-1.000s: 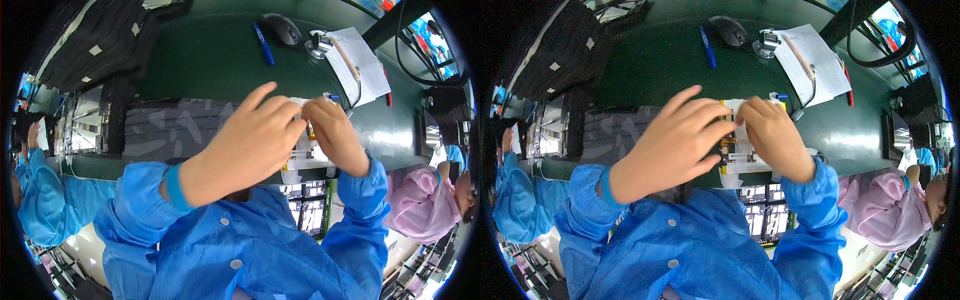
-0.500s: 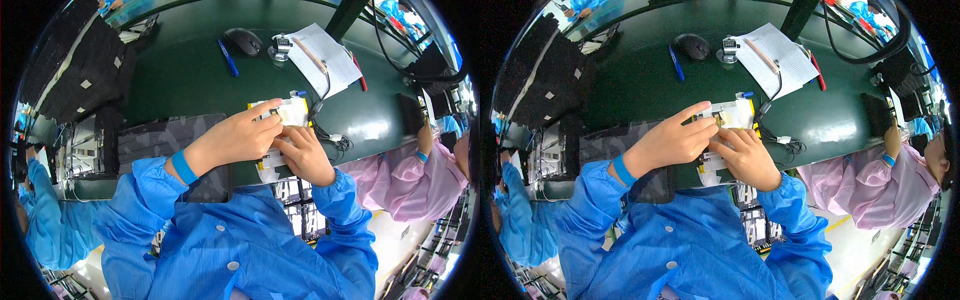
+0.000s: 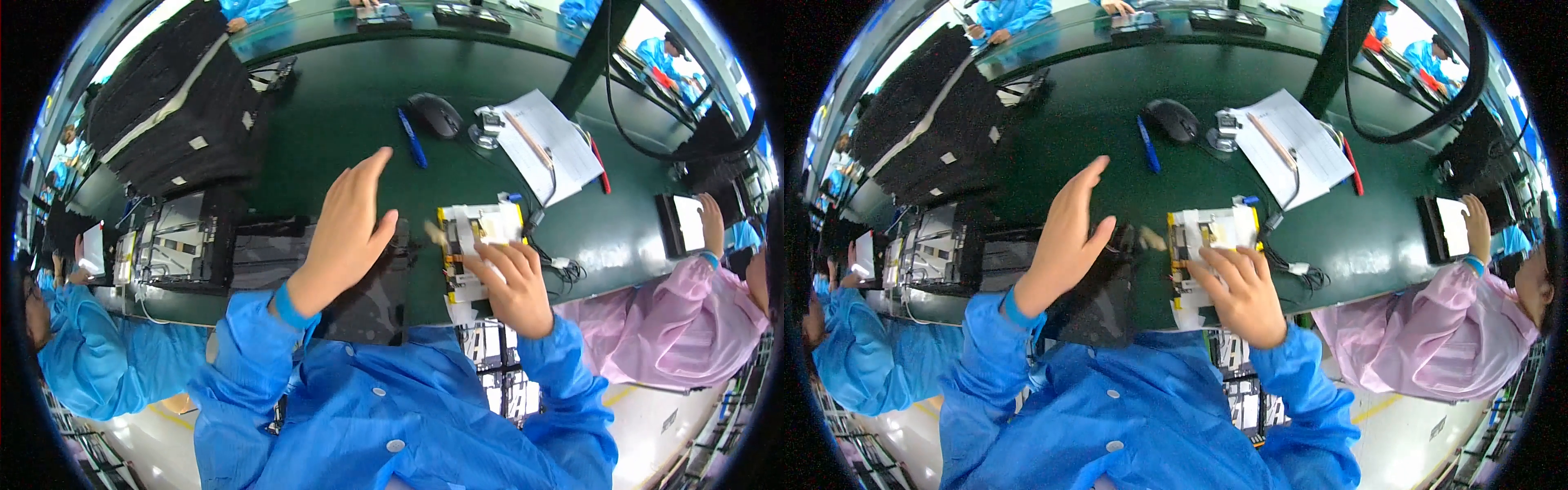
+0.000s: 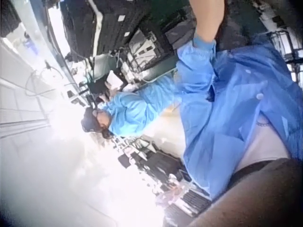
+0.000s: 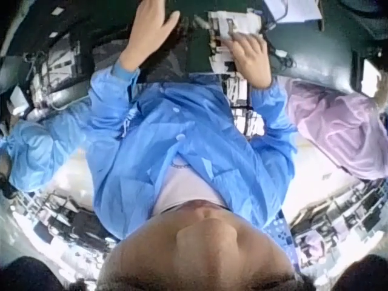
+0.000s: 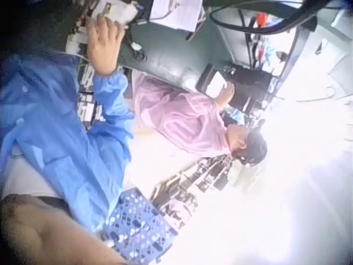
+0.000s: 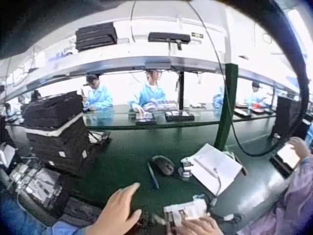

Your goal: The person assembles and tests tablet screen components, including a tablet, tablet screen, ribbon cable, chassis, and battery, at a workstation. The person uses a pen, tweezers, and stylus for precise manipulation.

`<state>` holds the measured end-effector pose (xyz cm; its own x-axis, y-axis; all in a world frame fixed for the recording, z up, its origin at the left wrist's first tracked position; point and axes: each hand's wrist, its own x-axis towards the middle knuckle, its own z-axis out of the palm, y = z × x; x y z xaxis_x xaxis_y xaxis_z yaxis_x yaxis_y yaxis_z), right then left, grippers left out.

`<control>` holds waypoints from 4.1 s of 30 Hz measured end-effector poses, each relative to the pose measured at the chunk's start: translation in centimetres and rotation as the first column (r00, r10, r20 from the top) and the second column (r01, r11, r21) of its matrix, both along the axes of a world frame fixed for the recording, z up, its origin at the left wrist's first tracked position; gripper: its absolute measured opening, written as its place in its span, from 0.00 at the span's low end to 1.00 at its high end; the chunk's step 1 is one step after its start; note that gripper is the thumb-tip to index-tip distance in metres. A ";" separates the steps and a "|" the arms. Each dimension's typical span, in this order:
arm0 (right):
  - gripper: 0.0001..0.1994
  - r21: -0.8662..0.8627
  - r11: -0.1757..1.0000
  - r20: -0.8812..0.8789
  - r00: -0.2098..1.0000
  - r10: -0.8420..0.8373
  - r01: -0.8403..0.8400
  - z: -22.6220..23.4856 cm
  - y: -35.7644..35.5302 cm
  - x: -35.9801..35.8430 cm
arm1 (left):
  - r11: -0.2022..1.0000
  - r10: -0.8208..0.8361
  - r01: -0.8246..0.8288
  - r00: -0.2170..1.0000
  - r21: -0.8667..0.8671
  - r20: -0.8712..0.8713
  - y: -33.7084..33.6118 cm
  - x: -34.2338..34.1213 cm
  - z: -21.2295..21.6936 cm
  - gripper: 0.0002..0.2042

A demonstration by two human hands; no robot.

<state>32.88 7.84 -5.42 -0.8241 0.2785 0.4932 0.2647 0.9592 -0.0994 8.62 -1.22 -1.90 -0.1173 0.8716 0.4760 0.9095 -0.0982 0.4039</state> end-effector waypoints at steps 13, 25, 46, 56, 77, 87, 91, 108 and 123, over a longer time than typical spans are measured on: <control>0.23 -0.872 0.420 -0.374 0.896 -0.238 -0.252 0.9 -12.1 -4.7 | 0.943 -0.186 0.131 0.969 -0.307 -0.160 -12.3 0.0 0.4 0.35; 0.33 -0.490 0.872 -0.577 0.745 -0.336 0.014 4.7 -5.6 -6.4 | 0.970 -0.146 0.139 0.989 0.197 0.020 -11.1 -1.1 14.8 0.11; 0.20 -0.202 0.975 0.207 0.977 -0.046 0.089 0.8 12.6 -18.3 | 0.942 -0.320 0.296 0.935 -0.161 -0.154 -2.0 -7.6 7.0 0.15; 0.26 -0.972 0.220 0.121 0.978 0.168 0.082 5.8 9.3 -16.8 | 0.864 -0.156 0.211 0.975 -0.456 0.156 -9.3 -0.8 -0.9 0.50; 0.12 -0.902 0.416 -0.016 0.956 -0.292 0.112 2.5 -11.1 -6.6 | 0.807 -0.147 0.131 0.989 -0.576 0.018 -8.5 -0.5 -1.4 0.56; 0.13 -0.898 0.384 0.086 0.941 -0.326 0.215 2.9 -11.0 -7.1 | 0.819 -0.149 0.138 0.988 -0.557 0.026 -8.9 -0.4 -1.9 0.56; 0.13 -0.896 0.376 0.098 0.929 -0.356 0.238 3.0 -11.3 -7.1 | 0.825 -0.145 0.130 0.989 -0.550 0.016 -9.0 -0.3 -2.1 0.55; 0.26 -0.607 0.794 -0.281 0.942 -0.185 -0.025 8.5 -1.1 -0.1 | 0.814 -0.107 0.056 0.993 -0.578 -0.055 -9.0 -1.7 0.5 0.52; 0.21 0.021 0.975 0.271 0.937 -0.219 0.222 1.5 16.6 -15.4 | 0.876 0.034 -0.095 0.990 -0.473 -0.135 -1.9 -3.7 0.5 0.50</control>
<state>17.45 24.41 -3.91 -0.8433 0.4719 0.2571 0.4874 0.8732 -0.0040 4.95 -3.15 -1.37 -0.1502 0.9885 0.0179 0.9512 0.1395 0.2753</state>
